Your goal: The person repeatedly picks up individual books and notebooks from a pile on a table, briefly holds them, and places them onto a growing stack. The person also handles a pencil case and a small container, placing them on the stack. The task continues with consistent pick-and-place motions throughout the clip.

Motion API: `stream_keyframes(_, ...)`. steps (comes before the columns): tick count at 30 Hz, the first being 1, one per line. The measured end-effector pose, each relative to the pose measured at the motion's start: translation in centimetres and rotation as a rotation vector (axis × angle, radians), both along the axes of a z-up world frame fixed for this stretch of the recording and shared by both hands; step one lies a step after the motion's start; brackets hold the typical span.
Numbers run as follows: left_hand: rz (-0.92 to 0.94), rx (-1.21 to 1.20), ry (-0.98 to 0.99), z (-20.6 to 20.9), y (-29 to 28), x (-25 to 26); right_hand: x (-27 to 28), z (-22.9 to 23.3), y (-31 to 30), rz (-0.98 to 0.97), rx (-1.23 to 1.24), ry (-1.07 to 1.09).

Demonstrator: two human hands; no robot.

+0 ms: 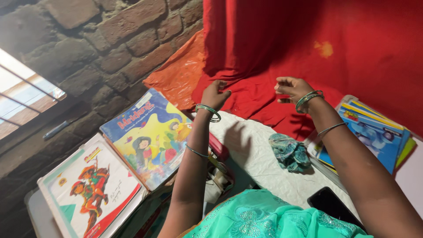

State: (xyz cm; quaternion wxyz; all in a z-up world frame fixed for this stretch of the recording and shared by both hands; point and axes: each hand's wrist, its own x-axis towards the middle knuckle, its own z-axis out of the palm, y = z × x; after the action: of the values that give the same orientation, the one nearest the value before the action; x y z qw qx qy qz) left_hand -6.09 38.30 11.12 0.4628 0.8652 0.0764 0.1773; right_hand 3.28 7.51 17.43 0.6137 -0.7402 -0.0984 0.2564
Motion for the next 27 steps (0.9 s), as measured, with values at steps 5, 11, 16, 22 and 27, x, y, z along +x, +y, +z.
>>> stream_keyframes(5,-0.075,-0.001,0.036,-0.2,-3.8,2.2,0.6,-0.5,-4.0,-0.104,-0.026,-0.011)
stream_keyframes(11,-0.212,-0.005,0.066,-1.2,-9.2,4.7,1.5,-1.7,-9.4,-0.228,0.006,0.021)
stream_keyframes(16,-0.354,0.023,0.079,-2.6,-14.2,6.3,1.9,-3.5,-14.5,-0.349,0.023,0.057)
stream_keyframes(22,-0.554,0.116,0.042,-5.2,-20.8,7.8,1.4,-7.5,-20.9,-0.495,0.044,0.106)
stream_keyframes(27,-0.674,0.164,0.088,-8.1,-26.3,9.3,0.9,-9.4,-26.1,-0.646,-0.055,0.121)
